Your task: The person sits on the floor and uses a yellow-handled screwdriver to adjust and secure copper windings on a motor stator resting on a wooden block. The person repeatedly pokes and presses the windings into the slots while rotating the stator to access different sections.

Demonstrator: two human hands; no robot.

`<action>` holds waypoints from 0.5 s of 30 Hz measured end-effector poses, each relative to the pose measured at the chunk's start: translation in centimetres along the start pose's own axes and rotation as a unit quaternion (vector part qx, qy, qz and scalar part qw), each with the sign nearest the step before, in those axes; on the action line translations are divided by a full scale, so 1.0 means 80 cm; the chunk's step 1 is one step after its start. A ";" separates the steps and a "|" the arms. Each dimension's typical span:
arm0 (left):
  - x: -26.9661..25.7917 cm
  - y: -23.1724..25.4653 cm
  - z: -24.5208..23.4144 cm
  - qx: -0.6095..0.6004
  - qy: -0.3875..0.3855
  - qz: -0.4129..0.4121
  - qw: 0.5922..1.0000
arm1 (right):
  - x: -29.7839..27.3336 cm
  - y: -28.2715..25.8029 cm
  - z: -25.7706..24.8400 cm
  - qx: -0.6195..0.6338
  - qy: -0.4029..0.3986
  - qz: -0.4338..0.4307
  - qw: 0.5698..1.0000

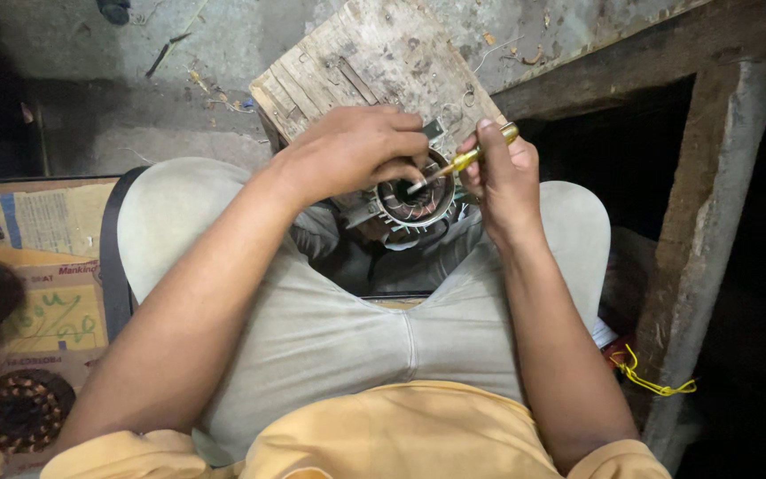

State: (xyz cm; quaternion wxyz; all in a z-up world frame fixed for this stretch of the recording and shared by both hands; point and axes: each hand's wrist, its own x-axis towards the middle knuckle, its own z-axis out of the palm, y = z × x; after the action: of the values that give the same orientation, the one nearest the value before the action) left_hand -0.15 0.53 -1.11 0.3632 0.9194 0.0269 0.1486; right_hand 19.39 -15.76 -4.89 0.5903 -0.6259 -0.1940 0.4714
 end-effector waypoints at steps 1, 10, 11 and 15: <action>0.000 -0.001 0.000 -0.012 -0.007 0.005 1.000 | 0.000 0.002 -0.004 0.026 -0.044 -0.012 0.999; 0.002 -0.018 0.024 -0.202 0.056 -0.082 0.974 | -0.009 -0.015 -0.002 0.081 -0.006 -0.086 0.993; 0.003 -0.024 0.025 -0.270 0.075 -0.170 0.945 | -0.012 -0.019 -0.006 0.024 0.019 -0.113 0.993; 0.009 -0.048 0.012 -0.469 0.176 -0.345 0.793 | -0.024 -0.026 -0.011 -0.215 0.040 -0.227 0.949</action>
State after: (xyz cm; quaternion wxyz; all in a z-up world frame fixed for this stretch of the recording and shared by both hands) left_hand 1.03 2.84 -4.22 0.7661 0.5237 0.3332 0.1669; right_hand 19.86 -17.31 -2.38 0.5405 -0.6958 -0.4036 0.2465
